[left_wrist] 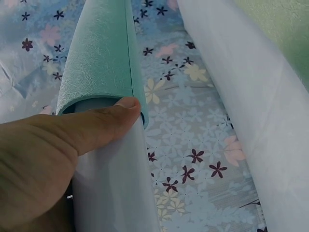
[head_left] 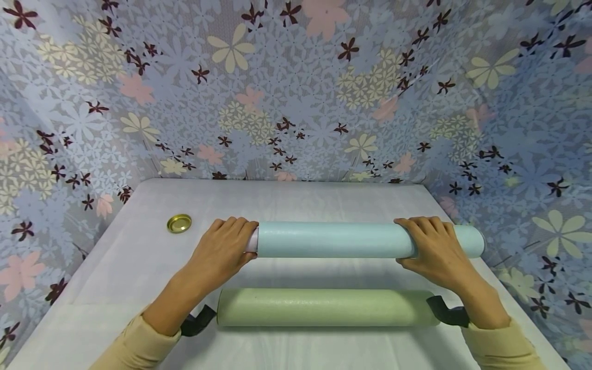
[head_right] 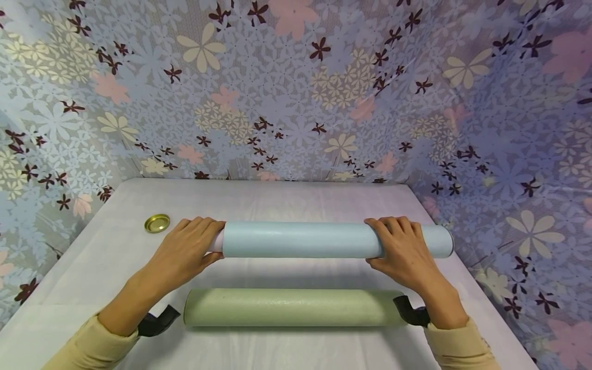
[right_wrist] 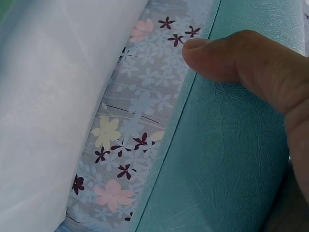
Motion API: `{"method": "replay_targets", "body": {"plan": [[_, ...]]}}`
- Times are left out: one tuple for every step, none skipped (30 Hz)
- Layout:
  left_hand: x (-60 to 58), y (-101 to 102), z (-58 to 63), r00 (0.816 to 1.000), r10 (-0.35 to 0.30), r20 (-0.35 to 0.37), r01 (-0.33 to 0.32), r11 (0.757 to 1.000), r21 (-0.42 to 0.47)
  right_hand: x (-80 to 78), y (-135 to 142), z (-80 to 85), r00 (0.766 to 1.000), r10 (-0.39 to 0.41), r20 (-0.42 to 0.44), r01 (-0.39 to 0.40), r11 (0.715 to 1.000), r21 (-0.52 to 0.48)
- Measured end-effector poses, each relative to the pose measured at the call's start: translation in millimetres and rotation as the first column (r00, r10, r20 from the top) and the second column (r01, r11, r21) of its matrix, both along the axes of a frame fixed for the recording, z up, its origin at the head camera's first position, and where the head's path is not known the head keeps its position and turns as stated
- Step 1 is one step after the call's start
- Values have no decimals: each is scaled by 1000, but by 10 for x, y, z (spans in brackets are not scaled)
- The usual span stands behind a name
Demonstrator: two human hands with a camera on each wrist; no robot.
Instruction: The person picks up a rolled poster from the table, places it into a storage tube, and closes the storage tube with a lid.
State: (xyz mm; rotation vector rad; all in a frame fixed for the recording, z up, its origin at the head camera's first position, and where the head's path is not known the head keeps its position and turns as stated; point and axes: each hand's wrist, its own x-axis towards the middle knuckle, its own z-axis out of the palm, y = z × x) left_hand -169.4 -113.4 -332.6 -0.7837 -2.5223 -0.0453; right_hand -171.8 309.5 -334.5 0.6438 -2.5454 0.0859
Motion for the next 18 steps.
{"method": "replay_targets", "body": {"plan": [[2,-2,-4,1000,-1,-5,1,1000,-1,1,-1,0,1000,-1,-1,1,1000,1],[4,-4,-7,1000,-3,-9,3,1000,-2,2,-2,-1,1000,-2,-2,2,1000,2],[5,-7,-10,1000,-5,-13,5,1000,-5,3,-3,-1,1000,-3,-2,3,1000,3],[6,-8,-10,1000,-6,-14,6,1000,-7,3,-2,-4,1000,-4,-2,4,1000,4],[9,-10,-6,1000,-7,-12,7,1000,-8,3,-2,-6,1000,-4,0,4,1000,4],[13,-12,-2,1000,-8,-9,8,1000,-10,3,-1,-8,1000,-5,2,5,1000,3],[18,-17,5,1000,-11,-5,10,1000,-12,3,0,-11,1000,-6,4,6,1000,4],[21,-23,12,1000,-13,1,13,1000,-11,2,1,-12,1000,-7,6,7,1000,5],[28,-32,21,1000,-13,6,13,1000,-10,1,3,-14,1000,-8,9,8,1000,6],[36,-42,34,1000,-14,14,14,1000,-6,0,5,-15,1000,-8,12,8,1000,6],[42,-56,43,1000,-13,20,13,1000,-3,-1,7,-16,1000,-10,14,9,1000,7],[47,-72,50,1000,-13,27,12,1000,3,-2,9,-17,1000,-12,17,11,1000,9],[52,-90,56,999,-11,35,11,1000,11,-3,12,-17,1000,-13,20,13,1000,10],[54,-110,58,999,-9,44,9,1000,20,-4,15,-18,1000,-15,22,15,1000,9],[56,-130,61,999,-9,53,7,1000,29,-5,18,-18,1000,-16,23,16,1000,10],[57,-152,62,998,-8,63,6,999,39,-5,20,-18,1000,-18,24,18,1000,10],[57,-176,60,997,-7,74,3,999,49,-5,24,-19,1000,-18,24,18,1000,10],[57,-201,57,996,-8,84,3,998,60,-5,27,-19,1000,-18,24,18,1000,9]]}}
